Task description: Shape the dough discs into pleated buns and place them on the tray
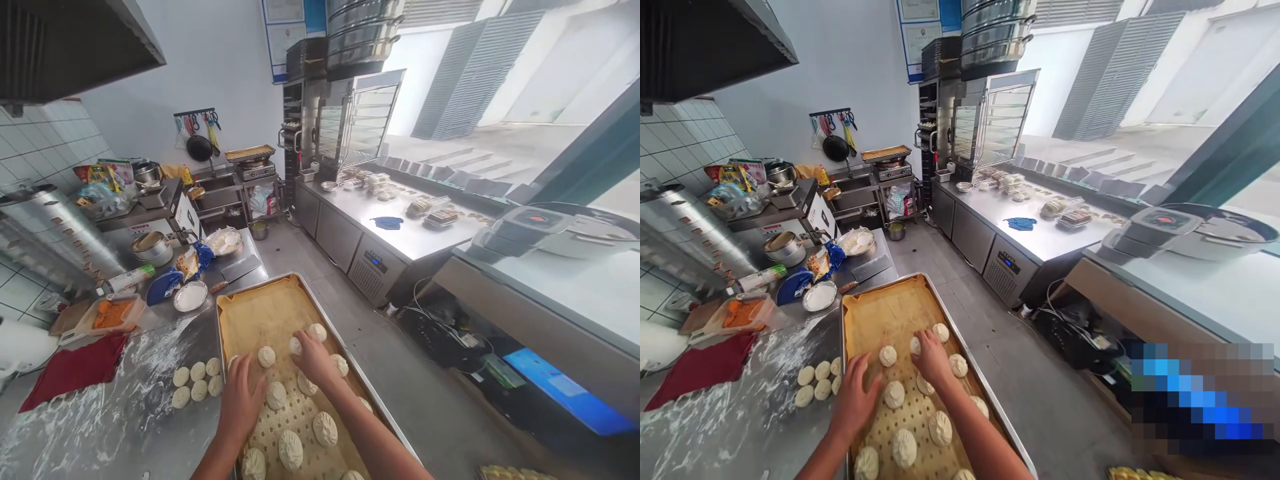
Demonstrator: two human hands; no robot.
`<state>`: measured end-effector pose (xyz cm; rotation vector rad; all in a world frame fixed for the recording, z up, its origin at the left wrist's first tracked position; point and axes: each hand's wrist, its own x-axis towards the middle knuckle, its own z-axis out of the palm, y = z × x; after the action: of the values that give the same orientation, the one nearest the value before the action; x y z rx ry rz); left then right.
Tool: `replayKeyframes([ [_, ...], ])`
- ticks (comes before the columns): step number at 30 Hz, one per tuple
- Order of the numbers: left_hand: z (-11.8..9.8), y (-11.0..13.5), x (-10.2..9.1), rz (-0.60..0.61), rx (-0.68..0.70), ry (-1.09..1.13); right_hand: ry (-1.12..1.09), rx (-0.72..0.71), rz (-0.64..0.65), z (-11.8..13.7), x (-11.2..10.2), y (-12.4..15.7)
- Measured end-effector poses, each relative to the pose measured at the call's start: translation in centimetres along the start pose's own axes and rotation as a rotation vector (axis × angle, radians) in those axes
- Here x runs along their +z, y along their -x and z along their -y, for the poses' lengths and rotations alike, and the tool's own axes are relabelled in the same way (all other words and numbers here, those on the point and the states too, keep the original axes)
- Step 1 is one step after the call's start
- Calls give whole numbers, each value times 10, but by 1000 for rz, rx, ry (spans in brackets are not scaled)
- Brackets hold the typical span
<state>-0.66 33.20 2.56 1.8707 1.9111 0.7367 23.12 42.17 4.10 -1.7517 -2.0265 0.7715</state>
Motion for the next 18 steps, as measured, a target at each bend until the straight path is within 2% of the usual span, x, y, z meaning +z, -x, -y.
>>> replayKeyframes([
  [3,16,54,-15,-34,-54,9,47,-36,55,-5,16,-23],
  [6,44,105,-18,-120,-166,79,91,-49,91,-10,25,-31],
  [9,77,135,-24,-225,-264,165,130,-55,108,-15,27,-32],
  [11,96,140,-34,-229,-319,175,152,-51,105,-17,25,-31],
  [13,113,134,-46,-194,-367,155,166,-42,91,-17,20,-30],
  [16,138,109,-56,-180,-396,123,164,-36,29,-5,10,-29],
  [18,159,86,-53,-199,-399,110,134,-47,-55,18,7,-21],
])
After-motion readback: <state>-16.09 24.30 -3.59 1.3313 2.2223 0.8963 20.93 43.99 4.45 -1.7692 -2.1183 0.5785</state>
